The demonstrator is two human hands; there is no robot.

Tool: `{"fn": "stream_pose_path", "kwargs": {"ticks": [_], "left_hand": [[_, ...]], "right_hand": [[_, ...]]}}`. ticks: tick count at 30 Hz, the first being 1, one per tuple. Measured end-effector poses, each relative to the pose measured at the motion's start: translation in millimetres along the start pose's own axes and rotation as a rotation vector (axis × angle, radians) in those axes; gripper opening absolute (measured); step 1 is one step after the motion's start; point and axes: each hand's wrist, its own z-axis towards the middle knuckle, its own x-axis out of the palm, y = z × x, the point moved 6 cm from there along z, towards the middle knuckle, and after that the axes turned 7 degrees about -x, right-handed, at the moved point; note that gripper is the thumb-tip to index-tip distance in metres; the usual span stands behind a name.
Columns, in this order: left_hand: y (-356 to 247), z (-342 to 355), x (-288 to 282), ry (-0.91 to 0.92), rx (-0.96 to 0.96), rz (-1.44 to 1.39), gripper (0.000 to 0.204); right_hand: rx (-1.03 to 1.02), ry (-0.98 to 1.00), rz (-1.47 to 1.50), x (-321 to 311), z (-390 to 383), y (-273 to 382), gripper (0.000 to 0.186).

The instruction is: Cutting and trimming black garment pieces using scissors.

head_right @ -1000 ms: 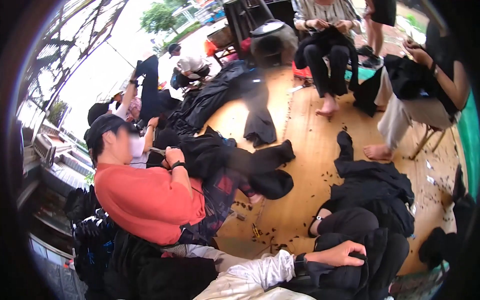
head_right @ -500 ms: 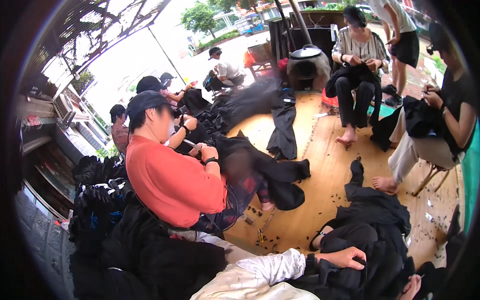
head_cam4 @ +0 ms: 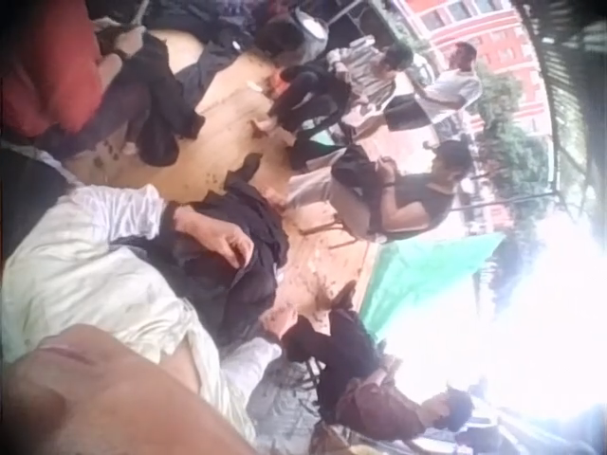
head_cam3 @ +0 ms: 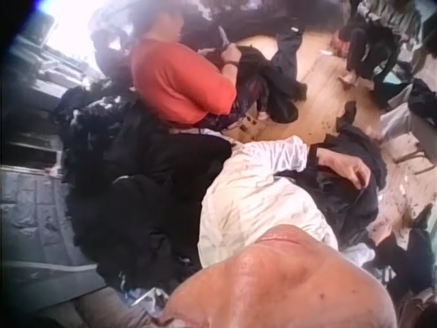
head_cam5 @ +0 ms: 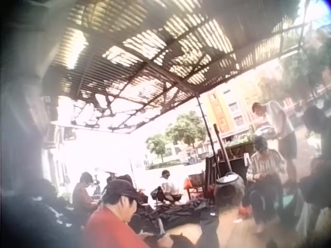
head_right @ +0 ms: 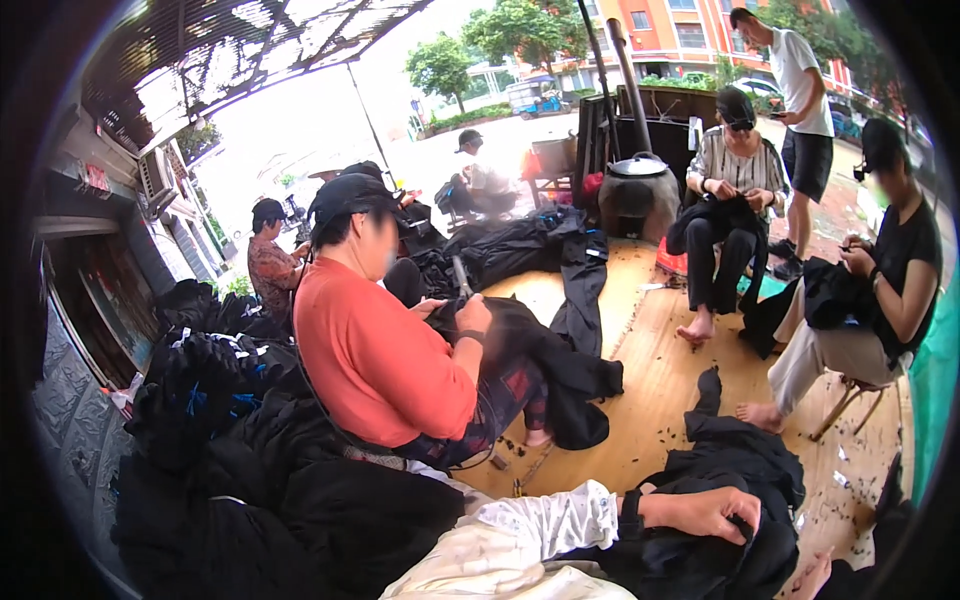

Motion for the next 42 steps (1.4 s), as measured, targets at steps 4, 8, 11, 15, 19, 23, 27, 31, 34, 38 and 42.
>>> {"fn": "stream_pose_path", "kwargs": {"ticks": [4, 8, 11, 15, 19, 23, 27, 31, 34, 38, 42], "left_hand": [[-37, -6, -3, -0.05, 0.059, 0.022, 0.014], [-29, -19, 14, -0.008, 0.06, -0.026, 0.016], [-13, -24, 29, 0.006, 0.026, -0.101, 0.015], [-24, -18, 38, -0.043, 0.058, -0.083, 0.015], [-57, -18, 25, -0.129, 0.083, -0.215, 0.019], [-126, -15, 17, -0.18, 0.202, -0.23, 0.015], [-182, -12, 20, -0.242, 0.36, -0.078, 0.012], [-205, -3, 27, -0.139, 0.323, -0.16, 0.016], [-223, -4, 55, 0.01, 0.39, -0.064, 0.017], [-172, 12, 44, -0.181, 0.318, -0.199, 0.017], [-121, 26, 35, -0.297, 0.2, -0.17, 0.018]], "right_hand": [[0.044, -0.166, -0.242, 10, -50, 36, 0.022], [0.1, -0.334, -0.502, 16, -99, 71, 0.023], [0.14, -0.467, -0.701, 20, -131, 104, 0.024], [0.206, -0.628, -0.96, 33, -173, 145, 0.025], [0.272, -0.775, -1.217, 52, -218, 184, 0.026], [0.344, -0.932, -1.479, 69, -261, 224, 0.028], [0.414, -1.093, -1.735, 91, -300, 265, 0.03], [0.482, -1.253, -1.998, 122, -330, 302, 0.031], [0.576, -1.366, -2.164, 133, -356, 326, 0.033], [0.692, -1.566, -2.256, 167, -340, 337, 0.033], [0.992, -1.845, -2.239, 186, -314, 334, 0.032]]}}
